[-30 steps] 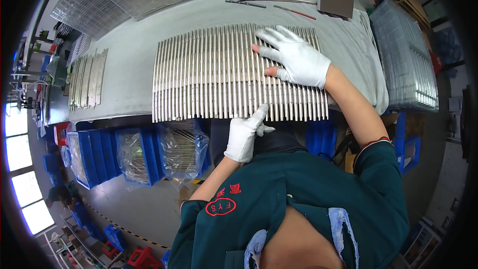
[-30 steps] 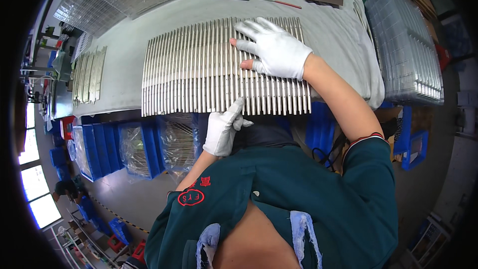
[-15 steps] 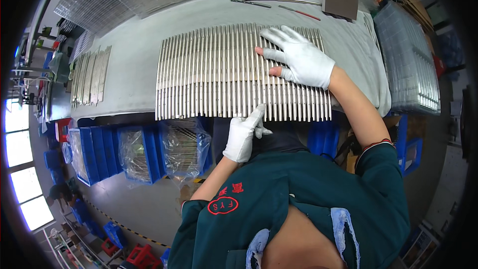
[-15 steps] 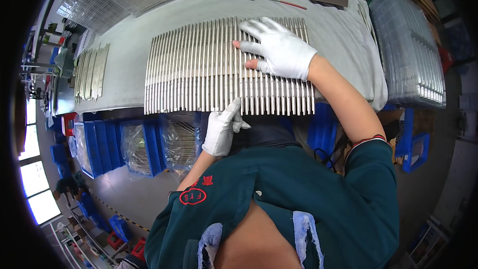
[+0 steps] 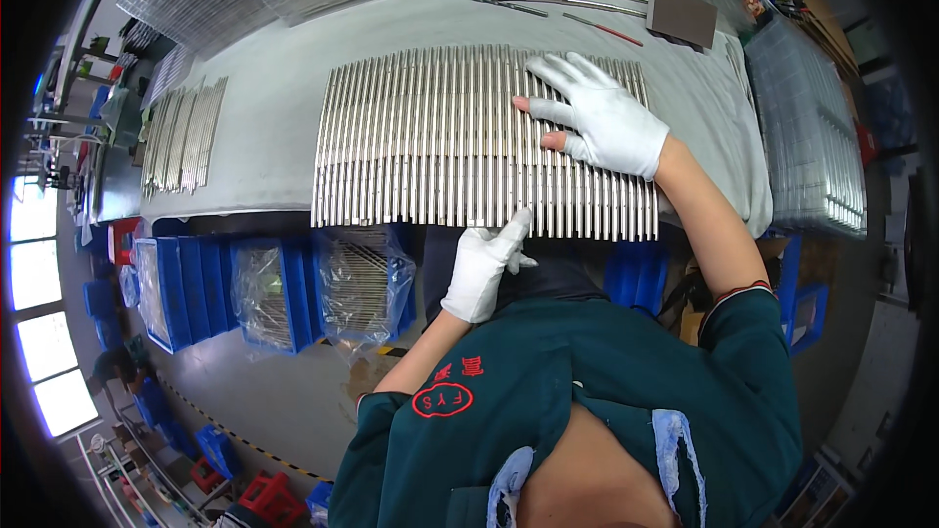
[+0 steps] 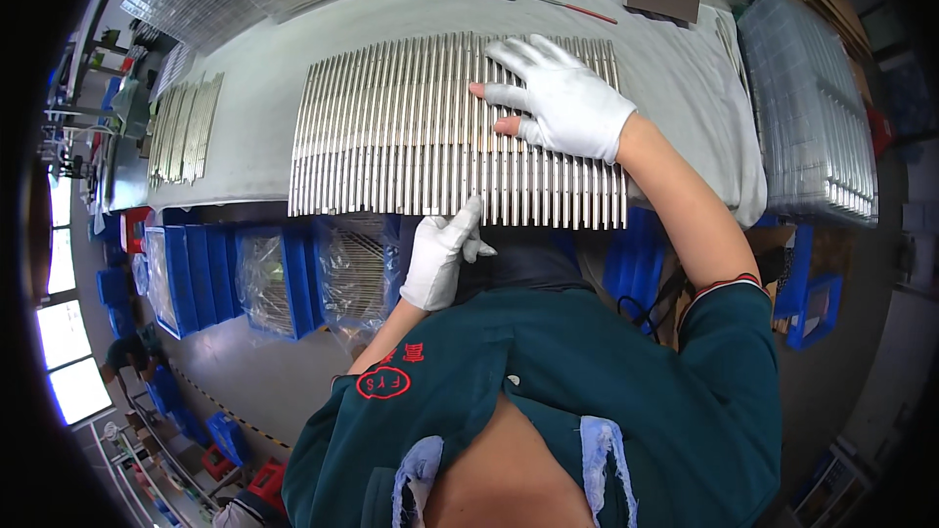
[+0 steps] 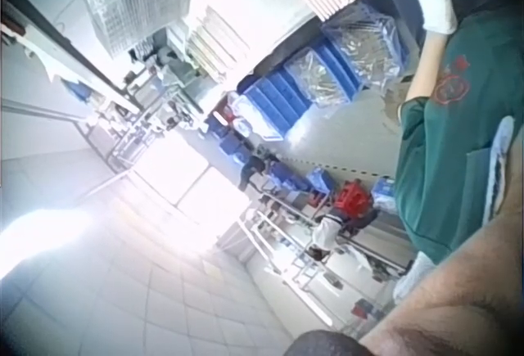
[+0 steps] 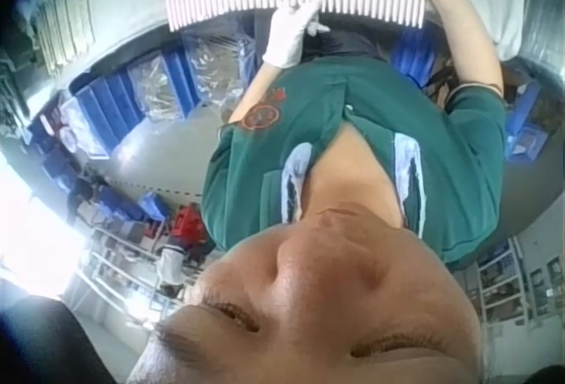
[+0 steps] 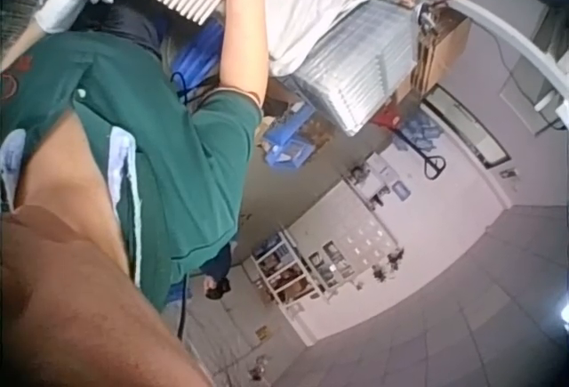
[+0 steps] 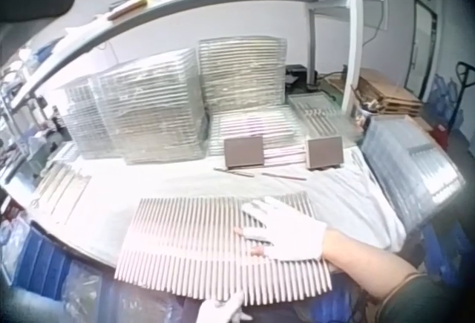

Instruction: Sanding and aligning metal rods on a workbench in a factory setting.

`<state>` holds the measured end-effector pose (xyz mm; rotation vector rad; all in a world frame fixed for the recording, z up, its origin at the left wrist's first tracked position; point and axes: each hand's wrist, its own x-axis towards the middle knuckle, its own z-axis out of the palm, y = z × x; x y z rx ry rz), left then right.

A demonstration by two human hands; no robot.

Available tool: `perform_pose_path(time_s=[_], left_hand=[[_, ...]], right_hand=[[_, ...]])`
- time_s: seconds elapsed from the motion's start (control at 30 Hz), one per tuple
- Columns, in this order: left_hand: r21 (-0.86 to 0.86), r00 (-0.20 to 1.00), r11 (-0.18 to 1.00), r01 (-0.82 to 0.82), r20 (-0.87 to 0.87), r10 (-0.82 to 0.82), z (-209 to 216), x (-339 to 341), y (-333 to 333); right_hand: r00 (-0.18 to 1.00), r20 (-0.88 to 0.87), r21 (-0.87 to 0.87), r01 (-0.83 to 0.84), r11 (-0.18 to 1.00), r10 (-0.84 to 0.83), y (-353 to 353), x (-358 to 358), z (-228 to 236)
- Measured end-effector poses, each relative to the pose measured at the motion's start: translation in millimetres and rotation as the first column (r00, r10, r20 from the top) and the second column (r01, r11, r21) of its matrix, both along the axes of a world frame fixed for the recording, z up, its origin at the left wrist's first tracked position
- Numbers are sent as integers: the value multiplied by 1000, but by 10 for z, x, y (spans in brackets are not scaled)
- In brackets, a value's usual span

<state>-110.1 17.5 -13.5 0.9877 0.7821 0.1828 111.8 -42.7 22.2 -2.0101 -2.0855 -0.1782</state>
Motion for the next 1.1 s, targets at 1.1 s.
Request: perform_pose_path(time_s=[1.1], left_hand=[[54,999,999,-5,-50,7,-39,-150,118]], right_hand=[[1000,-18,-56,-2,998,1,29,11,32]])
